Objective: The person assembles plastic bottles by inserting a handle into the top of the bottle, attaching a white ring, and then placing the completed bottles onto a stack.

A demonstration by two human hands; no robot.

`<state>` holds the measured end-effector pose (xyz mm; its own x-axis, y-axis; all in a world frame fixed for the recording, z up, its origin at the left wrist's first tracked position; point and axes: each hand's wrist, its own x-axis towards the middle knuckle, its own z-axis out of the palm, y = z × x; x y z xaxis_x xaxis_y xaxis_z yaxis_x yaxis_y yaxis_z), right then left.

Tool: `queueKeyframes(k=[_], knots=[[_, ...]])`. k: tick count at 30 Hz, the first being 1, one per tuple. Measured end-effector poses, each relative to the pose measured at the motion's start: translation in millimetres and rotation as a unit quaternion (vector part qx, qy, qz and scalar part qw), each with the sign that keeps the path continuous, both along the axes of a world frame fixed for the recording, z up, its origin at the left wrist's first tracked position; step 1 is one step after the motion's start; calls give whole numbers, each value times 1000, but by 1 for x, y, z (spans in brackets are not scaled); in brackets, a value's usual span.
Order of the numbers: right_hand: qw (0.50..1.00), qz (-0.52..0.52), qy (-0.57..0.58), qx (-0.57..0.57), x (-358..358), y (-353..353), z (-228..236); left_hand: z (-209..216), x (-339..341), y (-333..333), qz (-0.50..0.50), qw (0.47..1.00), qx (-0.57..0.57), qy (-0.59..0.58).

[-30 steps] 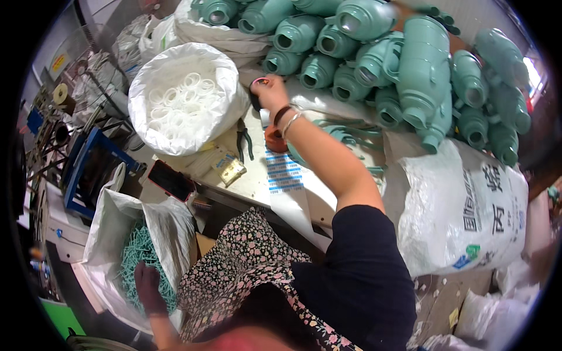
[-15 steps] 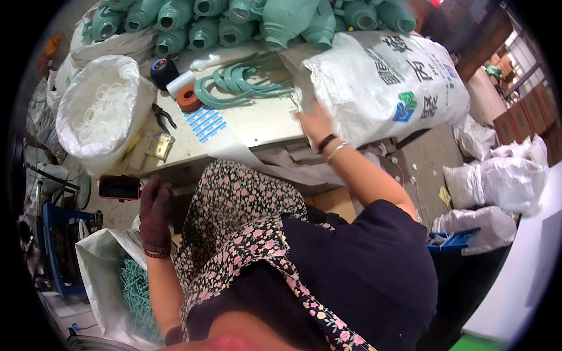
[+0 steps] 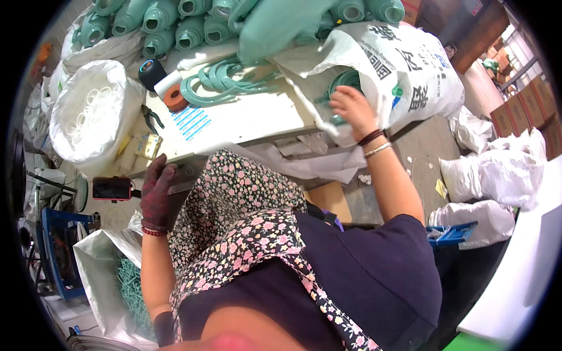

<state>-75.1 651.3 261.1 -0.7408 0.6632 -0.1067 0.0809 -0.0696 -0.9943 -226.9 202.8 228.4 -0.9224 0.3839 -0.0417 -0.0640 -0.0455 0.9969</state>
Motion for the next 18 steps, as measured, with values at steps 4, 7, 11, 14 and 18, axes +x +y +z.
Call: queueKeyframes(k=[4,7,11,14,18], knots=[[977,-6,61,-204,-90,-49,-16,4,-10,29,-48,998,39,-32],[976,-109,113,-153,-118,-54,-35,8,-8,46,-60,998,4,2],[984,-37,95,146,-89,-22,-49,-3,-11,42,-49,996,-71,-23],[848,-254,198,421,-88,4,-17,-12,-22,50,-51,992,-103,-51],[990,-41,48,126,-87,37,-26,-9,-25,76,-103,984,-146,-24]])
